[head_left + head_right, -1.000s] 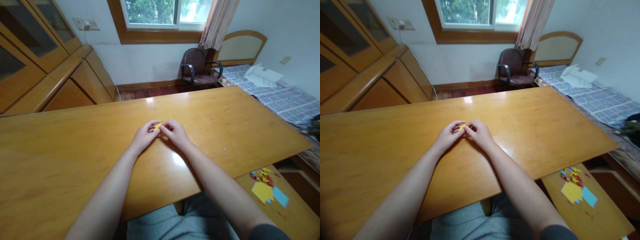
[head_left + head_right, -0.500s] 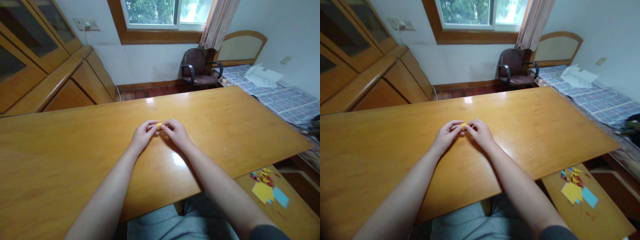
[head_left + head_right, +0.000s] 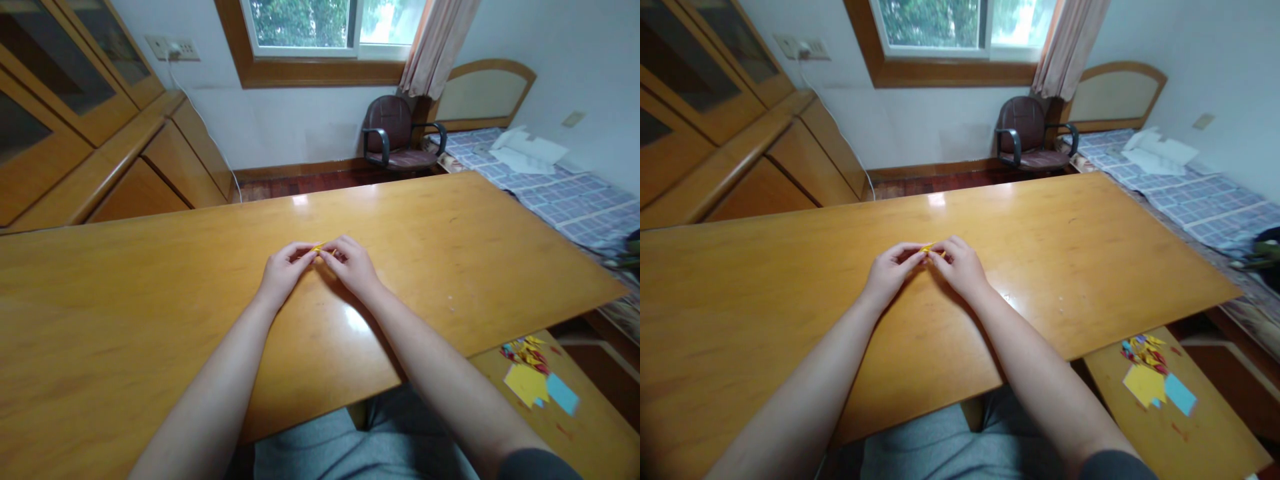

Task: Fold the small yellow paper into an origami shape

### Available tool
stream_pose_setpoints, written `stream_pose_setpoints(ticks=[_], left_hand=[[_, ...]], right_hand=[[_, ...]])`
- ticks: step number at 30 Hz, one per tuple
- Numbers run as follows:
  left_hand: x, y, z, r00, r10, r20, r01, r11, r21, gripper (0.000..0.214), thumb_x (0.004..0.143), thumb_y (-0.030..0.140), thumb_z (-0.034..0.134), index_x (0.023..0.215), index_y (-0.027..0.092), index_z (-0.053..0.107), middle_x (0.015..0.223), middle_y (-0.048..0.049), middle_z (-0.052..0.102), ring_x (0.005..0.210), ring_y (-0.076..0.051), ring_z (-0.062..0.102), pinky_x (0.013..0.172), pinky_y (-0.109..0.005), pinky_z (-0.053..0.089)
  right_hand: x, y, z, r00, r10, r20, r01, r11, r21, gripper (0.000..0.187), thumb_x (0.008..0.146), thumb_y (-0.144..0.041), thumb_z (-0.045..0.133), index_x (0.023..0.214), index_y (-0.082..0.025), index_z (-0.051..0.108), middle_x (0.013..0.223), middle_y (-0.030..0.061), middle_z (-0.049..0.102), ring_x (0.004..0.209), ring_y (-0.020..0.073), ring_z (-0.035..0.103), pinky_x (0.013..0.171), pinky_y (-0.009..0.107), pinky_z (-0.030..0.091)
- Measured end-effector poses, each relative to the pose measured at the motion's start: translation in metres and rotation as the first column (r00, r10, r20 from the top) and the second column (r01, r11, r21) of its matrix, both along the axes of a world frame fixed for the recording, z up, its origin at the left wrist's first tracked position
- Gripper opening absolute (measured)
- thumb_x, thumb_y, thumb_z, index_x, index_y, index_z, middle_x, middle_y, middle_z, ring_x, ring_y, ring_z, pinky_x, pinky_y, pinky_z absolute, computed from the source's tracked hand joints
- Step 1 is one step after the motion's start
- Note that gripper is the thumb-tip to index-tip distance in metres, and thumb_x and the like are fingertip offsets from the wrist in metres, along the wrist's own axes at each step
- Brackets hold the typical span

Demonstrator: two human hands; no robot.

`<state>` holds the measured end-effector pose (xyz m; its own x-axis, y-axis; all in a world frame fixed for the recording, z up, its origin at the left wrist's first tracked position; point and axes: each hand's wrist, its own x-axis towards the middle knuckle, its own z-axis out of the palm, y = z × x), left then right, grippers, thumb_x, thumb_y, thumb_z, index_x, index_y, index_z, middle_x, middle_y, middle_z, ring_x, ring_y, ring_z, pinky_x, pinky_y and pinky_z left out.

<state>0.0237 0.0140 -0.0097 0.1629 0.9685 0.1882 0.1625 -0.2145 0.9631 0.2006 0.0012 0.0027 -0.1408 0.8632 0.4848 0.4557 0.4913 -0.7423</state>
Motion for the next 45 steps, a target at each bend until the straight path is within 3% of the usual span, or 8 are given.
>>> stream_pose_setpoints(ticks=[8, 17, 23, 30, 35, 40, 45], left_hand=[[-0.0018, -0.0028, 0.0044, 0.982, 0.063, -0.178, -0.044, 0.993, 0.111, 0.025, 0.083, 0.04, 0.065, 0.093, 0.02, 0.075, 0.094, -0.0054, 0.076, 0.087, -0.02, 0.07, 0.086, -0.032, 0.053], [-0.0006, -0.0045, 0.0082, 0.97, 0.034, -0.239, 0.012, 0.981, 0.192, 0.021, 0.085, 0.034, 0.063, 0.096, 0.02, 0.074, 0.097, -0.0055, 0.076, 0.088, -0.019, 0.07, 0.083, -0.031, 0.055], [-0.0014, -0.0049, 0.0068, 0.97, 0.062, -0.235, -0.018, 0.983, 0.184, 0.021, 0.086, 0.036, 0.061, 0.093, 0.019, 0.074, 0.094, -0.005, 0.075, 0.085, -0.018, 0.07, 0.081, -0.03, 0.055], [-0.002, -0.0019, 0.0037, 0.996, -0.009, -0.085, 0.012, 0.999, 0.034, 0.028, 0.085, 0.043, 0.062, 0.089, 0.017, 0.071, 0.085, -0.005, 0.073, 0.073, -0.017, 0.069, 0.072, -0.027, 0.056], [-0.0013, -0.0008, 0.0027, 0.998, 0.022, -0.066, -0.02, 0.999, 0.032, 0.027, 0.083, 0.043, 0.064, 0.092, 0.017, 0.071, 0.089, -0.0054, 0.073, 0.075, -0.017, 0.069, 0.073, -0.027, 0.055], [-0.0014, -0.0017, 0.0035, 0.984, 0.022, -0.176, -0.004, 0.995, 0.099, 0.027, 0.083, 0.042, 0.064, 0.094, 0.019, 0.072, 0.094, -0.0061, 0.074, 0.087, -0.019, 0.068, 0.08, -0.03, 0.054], [-0.0014, -0.0021, 0.0068, 0.978, 0.054, -0.202, -0.028, 0.991, 0.129, 0.024, 0.084, 0.041, 0.063, 0.088, 0.019, 0.073, 0.089, -0.0058, 0.074, 0.084, -0.019, 0.068, 0.077, -0.028, 0.052]], right_hand=[[-0.0011, -0.0007, -0.0005, 1.0, -0.03, -0.001, 0.03, 1.0, -0.001, 0.009, 0.087, -0.027, 0.063, 0.084, -0.019, 0.067, 0.083, 0.002, 0.06, 0.066, 0.0119, 0.054, 0.065, 0.025, 0.046], [-0.0031, -0.002, -0.0008, 0.998, -0.043, 0.037, 0.041, 0.998, 0.039, 0.009, 0.088, -0.023, 0.06, 0.081, -0.019, 0.065, 0.08, 0.0017, 0.058, 0.07, 0.0135, 0.054, 0.067, 0.026, 0.046], [-0.0048, -0.0022, 0.0013, 0.996, -0.077, 0.041, 0.076, 0.997, 0.021, 0.006, 0.086, -0.026, 0.064, 0.084, -0.02, 0.064, 0.086, 0.0021, 0.06, 0.066, 0.0118, 0.054, 0.066, 0.026, 0.047], [-0.0041, 0.0009, -0.0045, 0.999, -0.018, -0.029, 0.017, 0.999, -0.04, 0.007, 0.086, -0.026, 0.063, 0.089, -0.019, 0.063, 0.091, 0.0031, 0.06, 0.074, 0.0119, 0.059, 0.068, 0.024, 0.051], [-0.0046, 0.0008, -0.0059, 0.998, -0.001, -0.071, -0.005, 0.997, -0.079, 0.006, 0.087, -0.026, 0.061, 0.088, -0.02, 0.061, 0.091, 0.0036, 0.06, 0.083, 0.0141, 0.061, 0.071, 0.025, 0.053], [-0.0043, 0.0013, -0.0053, 0.999, 0.015, -0.031, -0.017, 0.998, -0.054, 0.004, 0.086, -0.023, 0.06, 0.086, -0.019, 0.061, 0.087, 0.0032, 0.062, 0.084, 0.0154, 0.061, 0.076, 0.029, 0.052], [-0.004, 0.002, -0.0062, 1.0, 0.017, -0.021, -0.018, 0.997, -0.071, 0.004, 0.086, -0.023, 0.06, 0.086, -0.019, 0.06, 0.086, 0.0035, 0.062, 0.082, 0.0159, 0.06, 0.076, 0.029, 0.052]])
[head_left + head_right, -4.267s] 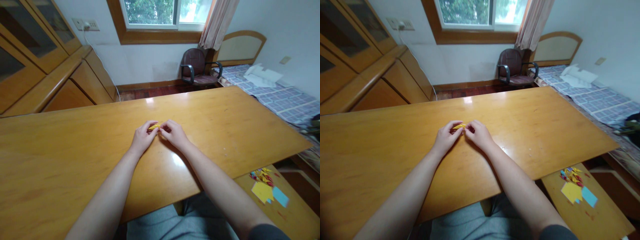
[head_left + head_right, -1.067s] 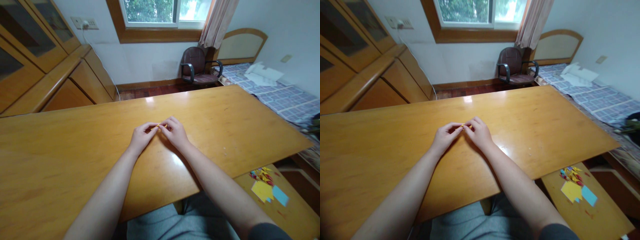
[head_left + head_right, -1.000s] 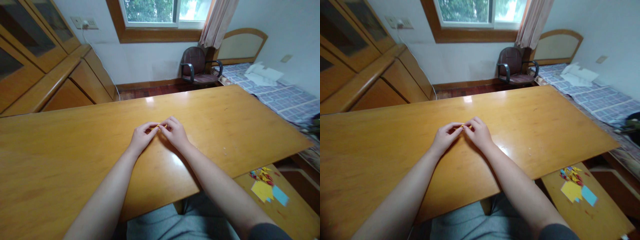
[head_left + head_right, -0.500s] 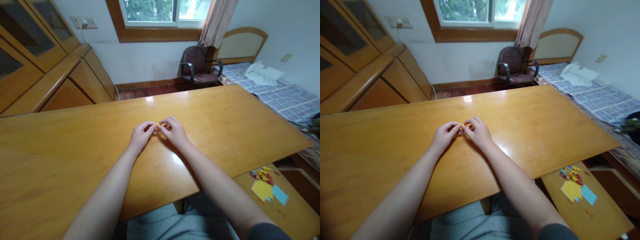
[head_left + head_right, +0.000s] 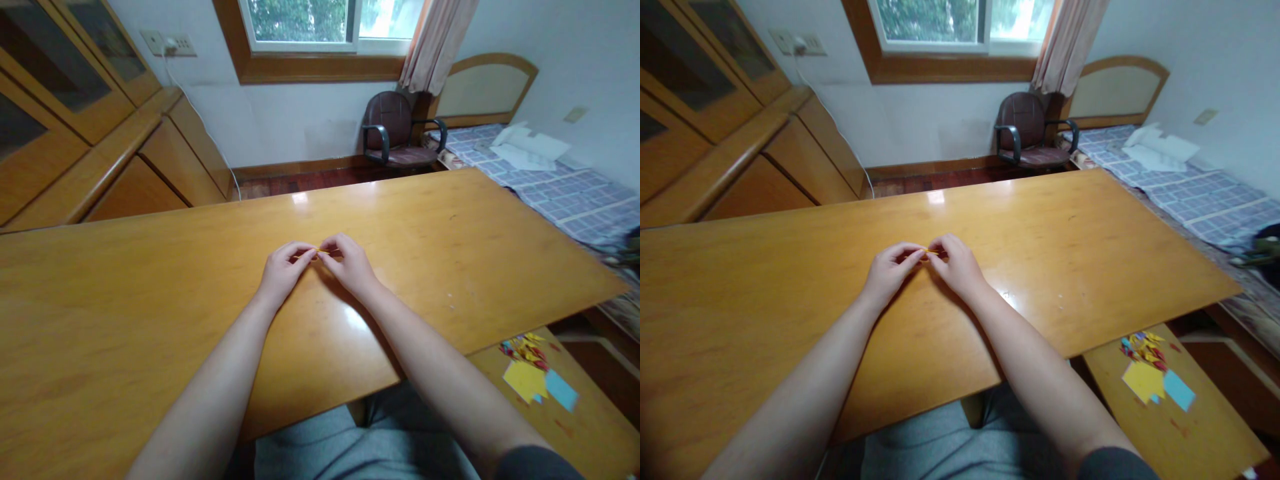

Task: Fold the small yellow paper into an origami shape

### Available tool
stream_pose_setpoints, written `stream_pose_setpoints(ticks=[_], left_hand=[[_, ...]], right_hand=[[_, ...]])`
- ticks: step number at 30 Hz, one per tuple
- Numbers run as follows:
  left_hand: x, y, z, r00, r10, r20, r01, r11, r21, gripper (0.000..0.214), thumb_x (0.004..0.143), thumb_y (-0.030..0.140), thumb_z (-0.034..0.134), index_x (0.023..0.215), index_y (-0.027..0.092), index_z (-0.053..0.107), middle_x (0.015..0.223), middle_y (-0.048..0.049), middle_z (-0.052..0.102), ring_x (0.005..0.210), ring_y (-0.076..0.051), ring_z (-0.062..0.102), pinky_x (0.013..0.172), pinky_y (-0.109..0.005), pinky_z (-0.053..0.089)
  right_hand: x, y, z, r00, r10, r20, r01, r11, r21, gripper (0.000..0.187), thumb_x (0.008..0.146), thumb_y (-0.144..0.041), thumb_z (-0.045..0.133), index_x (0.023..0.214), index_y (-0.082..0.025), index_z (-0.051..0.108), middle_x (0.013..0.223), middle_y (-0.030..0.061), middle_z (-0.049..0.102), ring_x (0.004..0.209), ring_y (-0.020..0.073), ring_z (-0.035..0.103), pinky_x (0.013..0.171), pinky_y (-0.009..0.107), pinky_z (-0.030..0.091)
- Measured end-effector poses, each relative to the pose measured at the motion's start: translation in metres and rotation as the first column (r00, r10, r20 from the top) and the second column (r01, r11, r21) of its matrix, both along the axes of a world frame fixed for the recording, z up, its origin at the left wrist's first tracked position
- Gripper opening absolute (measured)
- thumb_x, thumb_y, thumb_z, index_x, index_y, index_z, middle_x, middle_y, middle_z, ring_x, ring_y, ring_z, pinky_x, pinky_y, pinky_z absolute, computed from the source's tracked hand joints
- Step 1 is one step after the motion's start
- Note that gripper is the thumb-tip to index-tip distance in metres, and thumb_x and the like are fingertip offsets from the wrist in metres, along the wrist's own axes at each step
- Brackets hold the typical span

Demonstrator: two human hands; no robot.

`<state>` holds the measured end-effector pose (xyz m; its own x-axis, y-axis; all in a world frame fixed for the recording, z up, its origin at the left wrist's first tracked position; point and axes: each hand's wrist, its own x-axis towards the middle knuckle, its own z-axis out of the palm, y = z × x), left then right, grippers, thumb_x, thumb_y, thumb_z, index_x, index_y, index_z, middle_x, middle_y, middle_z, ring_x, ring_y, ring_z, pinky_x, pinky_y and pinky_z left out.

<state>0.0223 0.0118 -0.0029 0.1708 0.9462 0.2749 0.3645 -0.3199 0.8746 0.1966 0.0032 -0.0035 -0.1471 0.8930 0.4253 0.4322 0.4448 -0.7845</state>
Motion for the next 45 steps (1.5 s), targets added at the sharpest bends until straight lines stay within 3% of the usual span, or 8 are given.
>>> stream_pose_setpoints(ticks=[7, 13, 17, 25, 34, 40, 45], left_hand=[[-0.001, 0.0, -0.001, 0.998, 0.027, 0.053, -0.027, 1.0, -0.012, 0.023, 0.081, 0.04, 0.066, 0.085, 0.018, 0.073, 0.087, -0.0056, 0.073, 0.081, -0.018, 0.068, 0.074, -0.028, 0.054], [0.0, 0.0, -0.002, 0.971, 0.032, 0.236, 0.005, 0.988, -0.156, 0.028, 0.078, 0.043, 0.069, 0.087, 0.016, 0.072, 0.085, -0.0052, 0.073, 0.075, -0.017, 0.068, 0.075, -0.03, 0.056], [0.001, 0.002, 0.001, 0.966, 0.035, 0.257, 0.014, 0.982, -0.187, 0.034, 0.074, 0.044, 0.073, 0.093, 0.016, 0.071, 0.092, -0.007, 0.074, 0.081, -0.018, 0.069, 0.081, -0.031, 0.055], [0.001, 0.004, -0.001, 0.951, 0.05, 0.304, 0.028, 0.969, -0.247, 0.033, 0.073, 0.043, 0.073, 0.087, 0.014, 0.071, 0.082, -0.0063, 0.074, 0.075, -0.017, 0.068, 0.077, -0.031, 0.056], [0.001, 0.005, -0.002, 0.954, 0.122, 0.275, -0.062, 0.974, -0.216, 0.031, 0.074, 0.044, 0.071, 0.084, 0.015, 0.067, 0.078, -0.0048, 0.072, 0.071, -0.017, 0.07, 0.067, -0.027, 0.056], [0.002, 0.005, 0.0, 0.933, 0.177, 0.314, -0.112, 0.971, -0.213, 0.029, 0.077, 0.041, 0.068, 0.09, 0.015, 0.065, 0.081, -0.0049, 0.073, 0.066, -0.015, 0.069, 0.061, -0.025, 0.056], [0.002, 0.002, 0.002, 0.956, 0.212, 0.205, -0.191, 0.975, -0.117, 0.021, 0.08, 0.036, 0.064, 0.089, 0.017, 0.065, 0.078, -0.0026, 0.072, 0.066, -0.015, 0.068, 0.064, -0.025, 0.055]], right_hand=[[-0.002, -0.001, 0.003, 1.0, 0.003, -0.031, -0.003, 1.0, -0.001, 0.006, 0.085, -0.024, 0.062, 0.082, -0.019, 0.061, 0.084, 0.003, 0.062, 0.08, 0.015, 0.06, 0.074, 0.028, 0.051], [-0.001, -0.001, 0.006, 0.995, -0.033, -0.095, 0.029, 0.999, -0.04, 0.012, 0.084, -0.027, 0.064, 0.077, -0.018, 0.062, 0.08, 0.0025, 0.064, 0.077, 0.015, 0.061, 0.073, 0.028, 0.05], [0.0, -0.001, 0.006, 0.989, -0.051, -0.141, 0.04, 0.996, -0.079, 0.014, 0.084, -0.03, 0.064, 0.078, -0.018, 0.064, 0.081, 0.003, 0.066, 0.076, 0.015, 0.063, 0.072, 0.028, 0.05], [0.0, 0.003, 0.001, 0.983, -0.072, -0.168, 0.035, 0.977, -0.211, 0.015, 0.082, -0.032, 0.065, 0.079, -0.017, 0.066, 0.079, 0.0023, 0.069, 0.072, 0.0149, 0.061, 0.069, 0.027, 0.047], [0.003, 0.006, -0.003, 0.992, -0.079, -0.103, 0.06, 0.983, -0.176, 0.015, 0.084, -0.03, 0.061, 0.078, -0.017, 0.064, 0.077, 0.0023, 0.067, 0.073, 0.0152, 0.06, 0.07, 0.027, 0.046], [0.003, 0.008, -0.007, 0.986, -0.062, -0.152, 0.024, 0.97, -0.242, 0.016, 0.083, -0.032, 0.061, 0.079, -0.017, 0.064, 0.075, 0.0017, 0.067, 0.072, 0.0152, 0.06, 0.068, 0.027, 0.047], [0.002, 0.009, -0.009, 0.986, -0.039, -0.164, -0.012, 0.953, -0.301, 0.014, 0.083, -0.03, 0.06, 0.078, -0.017, 0.063, 0.075, 0.0017, 0.068, 0.071, 0.0152, 0.062, 0.068, 0.027, 0.048]])
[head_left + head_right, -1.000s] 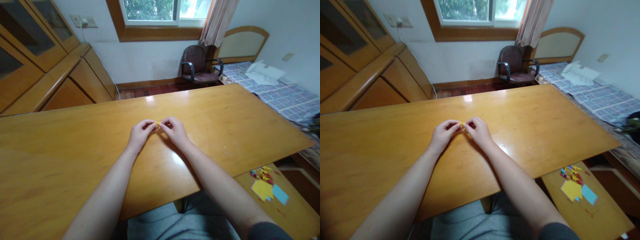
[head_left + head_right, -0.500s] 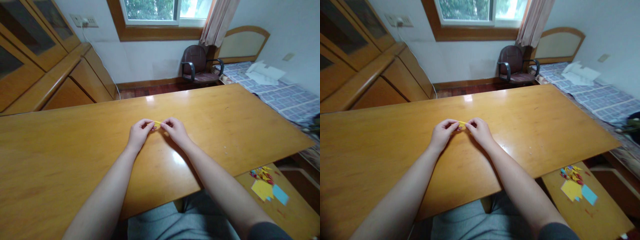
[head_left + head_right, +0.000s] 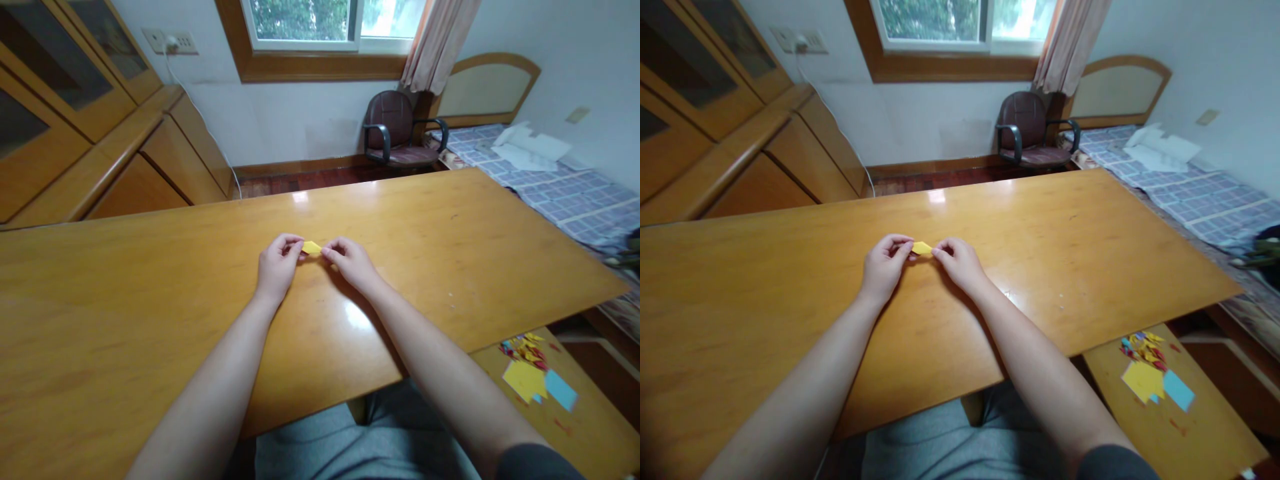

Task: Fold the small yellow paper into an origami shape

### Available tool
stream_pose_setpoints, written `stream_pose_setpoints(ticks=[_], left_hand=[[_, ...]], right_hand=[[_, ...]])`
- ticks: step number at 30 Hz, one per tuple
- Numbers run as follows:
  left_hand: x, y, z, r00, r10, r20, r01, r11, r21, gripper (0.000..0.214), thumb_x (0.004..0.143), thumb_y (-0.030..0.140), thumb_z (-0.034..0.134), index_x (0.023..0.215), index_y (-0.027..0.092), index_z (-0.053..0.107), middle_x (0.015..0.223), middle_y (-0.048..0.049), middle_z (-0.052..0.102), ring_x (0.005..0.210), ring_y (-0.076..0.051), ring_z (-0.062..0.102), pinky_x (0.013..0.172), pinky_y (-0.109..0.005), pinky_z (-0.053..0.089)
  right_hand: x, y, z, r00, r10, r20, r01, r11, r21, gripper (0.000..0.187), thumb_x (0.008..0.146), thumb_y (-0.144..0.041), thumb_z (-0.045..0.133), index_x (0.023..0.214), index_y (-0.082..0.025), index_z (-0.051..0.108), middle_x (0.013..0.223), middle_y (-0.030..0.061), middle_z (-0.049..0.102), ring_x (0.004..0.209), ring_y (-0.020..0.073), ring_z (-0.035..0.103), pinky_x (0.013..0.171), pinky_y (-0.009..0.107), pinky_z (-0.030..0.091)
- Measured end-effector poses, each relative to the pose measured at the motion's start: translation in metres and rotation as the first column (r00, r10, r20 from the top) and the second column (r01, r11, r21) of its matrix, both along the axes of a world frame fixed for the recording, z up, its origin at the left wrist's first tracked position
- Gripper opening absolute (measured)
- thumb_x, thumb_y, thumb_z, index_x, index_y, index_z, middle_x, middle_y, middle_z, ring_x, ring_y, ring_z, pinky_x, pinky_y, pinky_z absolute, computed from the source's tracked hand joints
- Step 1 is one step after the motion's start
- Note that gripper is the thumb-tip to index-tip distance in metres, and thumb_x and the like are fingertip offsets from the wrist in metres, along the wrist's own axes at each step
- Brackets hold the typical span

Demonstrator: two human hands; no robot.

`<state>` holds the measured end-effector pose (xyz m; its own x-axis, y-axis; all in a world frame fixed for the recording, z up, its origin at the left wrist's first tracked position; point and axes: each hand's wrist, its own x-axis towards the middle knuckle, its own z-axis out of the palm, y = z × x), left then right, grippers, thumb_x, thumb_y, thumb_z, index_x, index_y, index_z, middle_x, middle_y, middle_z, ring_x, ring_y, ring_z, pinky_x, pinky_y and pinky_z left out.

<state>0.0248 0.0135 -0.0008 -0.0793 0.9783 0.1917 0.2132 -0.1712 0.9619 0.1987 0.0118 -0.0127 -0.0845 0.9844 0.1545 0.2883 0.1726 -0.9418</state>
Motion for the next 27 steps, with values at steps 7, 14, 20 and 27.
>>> stream_pose_setpoints(ticks=[7, 14, 20, 27], left_hand=[[-0.003, -0.002, -0.001, 0.991, 0.042, -0.125, -0.035, 0.998, 0.056, 0.018, 0.082, 0.034, 0.061, 0.089, 0.019, 0.066, 0.081, -0.0022, 0.071, 0.069, -0.016, 0.068, 0.065, -0.026, 0.054], [-0.004, 0.0, 0.001, 0.99, 0.079, -0.12, -0.071, 0.995, 0.065, 0.017, 0.083, 0.032, 0.059, 0.089, 0.018, 0.065, 0.075, -0.0005, 0.069, 0.066, -0.014, 0.068, 0.064, -0.024, 0.054], [-0.001, -0.001, 0.004, 0.992, 0.093, -0.091, -0.088, 0.994, 0.057, 0.015, 0.082, 0.031, 0.061, 0.087, 0.017, 0.065, 0.074, -0.001, 0.069, 0.064, -0.014, 0.068, 0.062, -0.023, 0.055], [0.002, -0.002, -0.001, 0.997, -0.055, 0.051, 0.054, 0.998, 0.012, 0.02, 0.08, 0.034, 0.065, 0.09, 0.017, 0.063, 0.084, -0.0035, 0.071, 0.07, -0.016, 0.07, 0.064, -0.026, 0.057]], right_hand=[[0.001, 0.0, 0.002, 1.0, 0.003, 0.0, -0.003, 0.998, -0.055, 0.012, 0.081, -0.027, 0.061, 0.075, -0.017, 0.062, 0.073, 0.0029, 0.069, 0.07, 0.0156, 0.063, 0.066, 0.028, 0.05], [0.003, 0.005, -0.009, 0.996, -0.016, -0.089, 0.008, 0.996, -0.089, 0.02, 0.086, -0.035, 0.058, 0.078, -0.017, 0.063, 0.074, 0.0031, 0.07, 0.069, 0.0148, 0.065, 0.071, 0.029, 0.053], [0.0, 0.002, -0.007, 0.989, 0.036, -0.141, -0.041, 0.998, -0.038, 0.017, 0.083, -0.035, 0.064, 0.087, -0.018, 0.065, 0.084, 0.0026, 0.066, 0.068, 0.0127, 0.064, 0.065, 0.026, 0.054], [0.0, 0.001, -0.003, 0.981, 0.001, -0.193, 0.006, 0.999, 0.038, 0.022, 0.078, -0.039, 0.069, 0.08, -0.018, 0.067, 0.093, 0.003, 0.056, 0.074, 0.0127, 0.062, 0.063, 0.025, 0.055]])
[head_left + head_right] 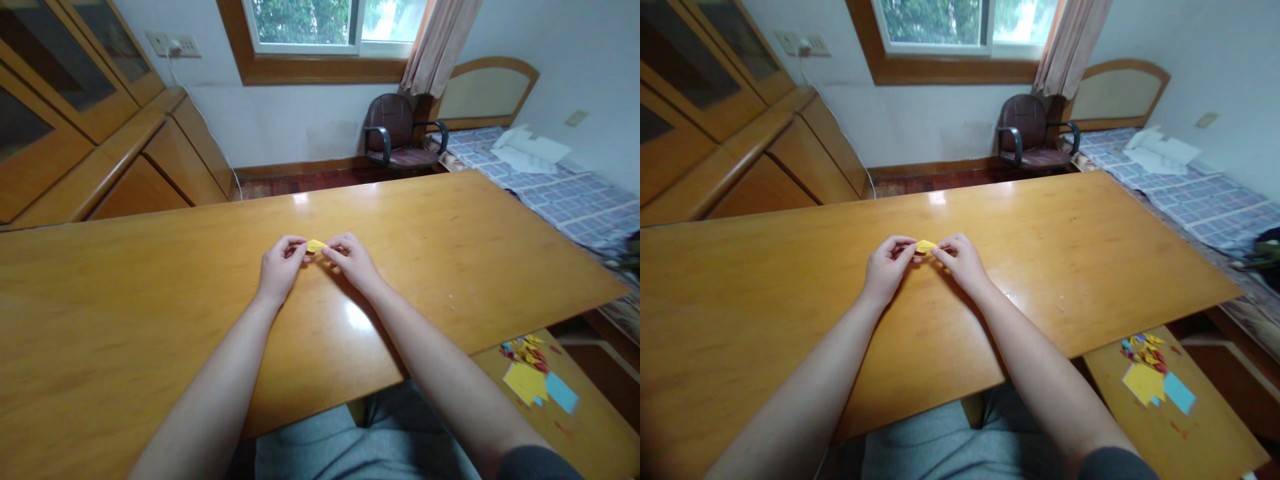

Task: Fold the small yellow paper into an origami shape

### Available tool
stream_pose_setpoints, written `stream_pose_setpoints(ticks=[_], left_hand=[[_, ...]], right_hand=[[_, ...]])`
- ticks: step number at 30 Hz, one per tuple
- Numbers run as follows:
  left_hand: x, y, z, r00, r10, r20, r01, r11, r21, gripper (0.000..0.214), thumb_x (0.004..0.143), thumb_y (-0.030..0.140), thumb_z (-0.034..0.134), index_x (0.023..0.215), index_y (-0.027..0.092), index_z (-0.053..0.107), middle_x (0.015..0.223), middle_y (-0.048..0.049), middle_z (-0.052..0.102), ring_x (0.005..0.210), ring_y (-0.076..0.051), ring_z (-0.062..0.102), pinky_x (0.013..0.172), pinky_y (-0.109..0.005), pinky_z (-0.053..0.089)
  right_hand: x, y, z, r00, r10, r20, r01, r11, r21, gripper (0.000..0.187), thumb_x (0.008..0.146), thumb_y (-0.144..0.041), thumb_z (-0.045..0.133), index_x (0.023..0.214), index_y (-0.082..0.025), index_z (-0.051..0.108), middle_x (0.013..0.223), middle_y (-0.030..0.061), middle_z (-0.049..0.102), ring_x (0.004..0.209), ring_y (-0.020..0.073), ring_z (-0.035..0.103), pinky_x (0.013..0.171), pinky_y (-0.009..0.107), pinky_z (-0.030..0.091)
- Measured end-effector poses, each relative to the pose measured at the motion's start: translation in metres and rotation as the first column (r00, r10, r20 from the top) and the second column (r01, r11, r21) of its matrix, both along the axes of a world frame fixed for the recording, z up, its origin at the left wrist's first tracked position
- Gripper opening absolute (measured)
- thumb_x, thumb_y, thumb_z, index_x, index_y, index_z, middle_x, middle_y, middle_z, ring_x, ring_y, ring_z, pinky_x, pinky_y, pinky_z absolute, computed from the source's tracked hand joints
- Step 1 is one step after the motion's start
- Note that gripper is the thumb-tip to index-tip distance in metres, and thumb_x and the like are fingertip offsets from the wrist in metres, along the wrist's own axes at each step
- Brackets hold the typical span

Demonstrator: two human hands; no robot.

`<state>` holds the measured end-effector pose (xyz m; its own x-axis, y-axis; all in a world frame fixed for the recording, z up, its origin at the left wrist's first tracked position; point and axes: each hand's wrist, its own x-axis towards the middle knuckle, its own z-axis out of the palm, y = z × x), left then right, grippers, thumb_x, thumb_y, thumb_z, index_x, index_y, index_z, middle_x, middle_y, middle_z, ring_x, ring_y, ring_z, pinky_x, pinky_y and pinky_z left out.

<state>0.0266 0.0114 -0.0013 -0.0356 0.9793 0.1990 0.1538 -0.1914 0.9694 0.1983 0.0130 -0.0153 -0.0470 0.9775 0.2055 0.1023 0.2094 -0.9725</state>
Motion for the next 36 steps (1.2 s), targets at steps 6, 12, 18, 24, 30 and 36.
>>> stream_pose_setpoints(ticks=[6, 12, 18, 24, 30, 36], left_hand=[[-0.001, 0.001, -0.006, 0.996, -0.089, -0.019, 0.089, 0.996, 0.011, 0.03, 0.078, 0.035, 0.068, 0.102, 0.019, 0.063, 0.094, -0.0044, 0.068, 0.084, -0.017, 0.067, 0.073, -0.028, 0.057], [-0.003, -0.001, 0.001, 0.956, -0.162, -0.246, 0.177, 0.983, 0.04, 0.019, 0.083, 0.036, 0.063, 0.087, 0.018, 0.069, 0.088, -0.0039, 0.071, 0.081, -0.017, 0.065, 0.078, -0.028, 0.051], [-0.004, 0.004, -0.004, 0.967, -0.167, -0.191, 0.17, 0.986, -0.004, 0.022, 0.081, 0.039, 0.064, 0.085, 0.018, 0.067, 0.084, -0.0023, 0.07, 0.077, -0.016, 0.062, 0.074, -0.026, 0.048], [-0.003, 0.005, -0.007, 0.975, -0.19, -0.116, 0.188, 0.982, -0.027, 0.024, 0.08, 0.041, 0.066, 0.085, 0.018, 0.065, 0.083, -0.0019, 0.068, 0.077, -0.016, 0.061, 0.073, -0.026, 0.048], [-0.003, 0.005, -0.007, 0.976, -0.193, -0.096, 0.19, 0.981, -0.043, 0.024, 0.081, 0.041, 0.066, 0.086, 0.018, 0.064, 0.078, -0.0007, 0.066, 0.071, -0.014, 0.061, 0.068, -0.025, 0.048], [-0.002, 0.002, 0.0, 0.977, -0.197, 0.085, 0.205, 0.974, -0.096, 0.028, 0.079, 0.043, 0.066, 0.087, 0.017, 0.062, 0.084, -0.0029, 0.067, 0.072, -0.015, 0.064, 0.069, -0.027, 0.053]], right_hand=[[0.003, -0.002, 0.009, 0.991, -0.038, 0.129, 0.02, 0.99, 0.143, 0.012, 0.08, -0.028, 0.069, 0.075, -0.017, 0.069, 0.094, 0.0053, 0.059, 0.092, 0.0164, 0.06, 0.08, 0.029, 0.053], [0.001, -0.006, 0.016, 0.986, -0.031, 0.161, 0.002, 0.985, 0.175, 0.008, 0.081, -0.024, 0.069, 0.076, -0.018, 0.071, 0.095, 0.0058, 0.06, 0.091, 0.0167, 0.06, 0.072, 0.027, 0.05], [0.002, -0.007, 0.017, 0.993, -0.004, 0.121, -0.019, 0.982, 0.187, 0.011, 0.083, -0.026, 0.066, 0.077, -0.017, 0.069, 0.091, 0.0048, 0.061, 0.089, 0.0163, 0.06, 0.073, 0.027, 0.048], [0.0, -0.009, 0.017, 0.991, -0.028, 0.129, 0.0, 0.977, 0.212, 0.017, 0.088, -0.031, 0.059, 0.078, -0.018, 0.067, 0.087, 0.0036, 0.061, 0.086, 0.0154, 0.059, 0.072, 0.027, 0.047], [0.0, -0.007, 0.015, 0.988, -0.1, 0.117, 0.072, 0.972, 0.222, 0.022, 0.091, -0.033, 0.055, 0.075, -0.019, 0.062, 0.084, 0.0026, 0.058, 0.083, 0.015, 0.057, 0.072, 0.027, 0.046], [0.001, -0.008, 0.017, 0.981, -0.101, 0.166, 0.061, 0.972, 0.229, 0.02, 0.091, -0.033, 0.055, 0.077, -0.02, 0.06, 0.086, 0.0029, 0.058, 0.084, 0.0155, 0.057, 0.073, 0.027, 0.047]])
